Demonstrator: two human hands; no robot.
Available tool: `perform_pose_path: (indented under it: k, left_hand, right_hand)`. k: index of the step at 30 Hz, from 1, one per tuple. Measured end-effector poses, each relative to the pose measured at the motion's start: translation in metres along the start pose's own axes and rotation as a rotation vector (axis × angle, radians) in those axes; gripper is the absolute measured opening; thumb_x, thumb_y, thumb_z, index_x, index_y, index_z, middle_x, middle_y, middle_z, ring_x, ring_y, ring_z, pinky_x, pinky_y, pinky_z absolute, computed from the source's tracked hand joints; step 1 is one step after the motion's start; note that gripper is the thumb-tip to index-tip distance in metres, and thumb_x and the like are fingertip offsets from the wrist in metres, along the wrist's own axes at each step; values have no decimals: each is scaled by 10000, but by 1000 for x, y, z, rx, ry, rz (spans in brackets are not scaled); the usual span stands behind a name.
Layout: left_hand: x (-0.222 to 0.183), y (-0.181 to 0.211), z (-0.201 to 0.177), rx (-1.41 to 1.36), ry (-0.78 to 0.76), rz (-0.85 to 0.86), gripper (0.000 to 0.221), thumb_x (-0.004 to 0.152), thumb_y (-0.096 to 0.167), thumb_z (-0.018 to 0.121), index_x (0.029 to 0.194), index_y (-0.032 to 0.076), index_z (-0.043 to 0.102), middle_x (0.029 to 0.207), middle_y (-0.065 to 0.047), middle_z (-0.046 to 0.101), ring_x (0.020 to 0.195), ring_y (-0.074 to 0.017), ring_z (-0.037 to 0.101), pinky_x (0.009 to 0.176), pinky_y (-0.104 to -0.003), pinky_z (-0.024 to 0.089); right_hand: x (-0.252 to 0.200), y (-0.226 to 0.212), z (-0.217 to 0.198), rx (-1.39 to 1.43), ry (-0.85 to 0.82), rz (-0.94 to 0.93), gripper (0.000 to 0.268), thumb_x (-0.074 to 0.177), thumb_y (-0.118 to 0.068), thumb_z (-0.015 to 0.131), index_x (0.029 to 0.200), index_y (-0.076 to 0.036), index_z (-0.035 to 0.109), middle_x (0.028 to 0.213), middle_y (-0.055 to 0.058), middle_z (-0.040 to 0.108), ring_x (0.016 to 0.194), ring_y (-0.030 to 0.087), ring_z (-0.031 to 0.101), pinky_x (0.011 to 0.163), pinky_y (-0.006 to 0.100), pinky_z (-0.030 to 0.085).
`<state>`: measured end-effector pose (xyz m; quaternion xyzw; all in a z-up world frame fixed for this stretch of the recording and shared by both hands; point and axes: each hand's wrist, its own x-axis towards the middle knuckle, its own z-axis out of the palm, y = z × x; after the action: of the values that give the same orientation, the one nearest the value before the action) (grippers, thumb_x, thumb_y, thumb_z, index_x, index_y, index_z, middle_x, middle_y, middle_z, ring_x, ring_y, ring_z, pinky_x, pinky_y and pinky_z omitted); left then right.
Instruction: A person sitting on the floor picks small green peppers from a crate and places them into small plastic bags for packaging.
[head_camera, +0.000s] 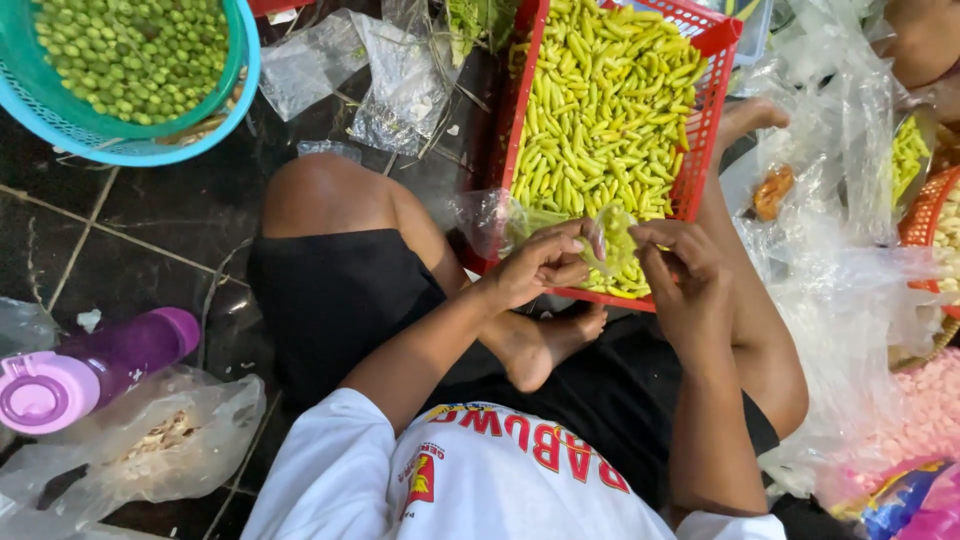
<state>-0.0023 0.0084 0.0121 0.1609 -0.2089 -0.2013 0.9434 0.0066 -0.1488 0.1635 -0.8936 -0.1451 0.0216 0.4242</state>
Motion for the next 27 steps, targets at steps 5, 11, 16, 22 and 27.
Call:
perform_pose_path:
  k: [5, 11, 16, 22, 27]
  left_hand:
    - [-1, 0, -7, -35, 25, -22, 252, 998, 210, 429, 1184, 67, 521, 446, 97, 251, 385, -13, 175, 467, -176, 245]
    - [-4, 3, -6, -59, 49, -37, 271, 993, 224, 440, 1170, 40, 529, 447, 103, 253, 377, -1, 199, 460, -170, 243]
    - [1, 5, -3, -54, 45, -33, 261, 988, 211, 450, 1138, 12, 530, 450, 92, 247, 383, -3, 199, 464, -173, 244]
    - [2, 3, -8, -56, 37, -38, 282, 1003, 218, 439, 1164, 6, 532, 447, 93, 266, 374, 3, 209, 466, -168, 251]
    - [0, 1, -13, -44, 47, -56, 301, 1004, 245, 437, 1185, 22, 527, 457, 93, 253, 384, 1, 201, 474, -167, 239]
  right_hand:
    - [13, -5, -7, -100, 15, -111, 107, 1004, 95, 719, 1081, 29, 754, 1060, 117, 729, 852, 181, 663, 771, 289, 541]
    - [22, 49, -12, -147, -42, 46, 211, 1097, -53, 661, 1289, 34, 674, 1122, 215, 727, 1004, 305, 704, 833, 397, 566]
    - [23, 103, 37, -446, -345, 101, 769, 849, 100, 689, 1561, 47, 401, 1241, 385, 632, 1217, 512, 603, 1030, 552, 510]
    - [24, 137, 43, -618, -347, -19, 688, 759, -10, 815, 1413, -122, 635, 1360, 150, 600, 1166, 441, 614, 949, 500, 500]
    - [29, 148, 13, -454, -242, 293, 422, 873, -194, 772, 1256, -364, 727, 1090, 53, 749, 1089, 368, 688, 909, 467, 556]
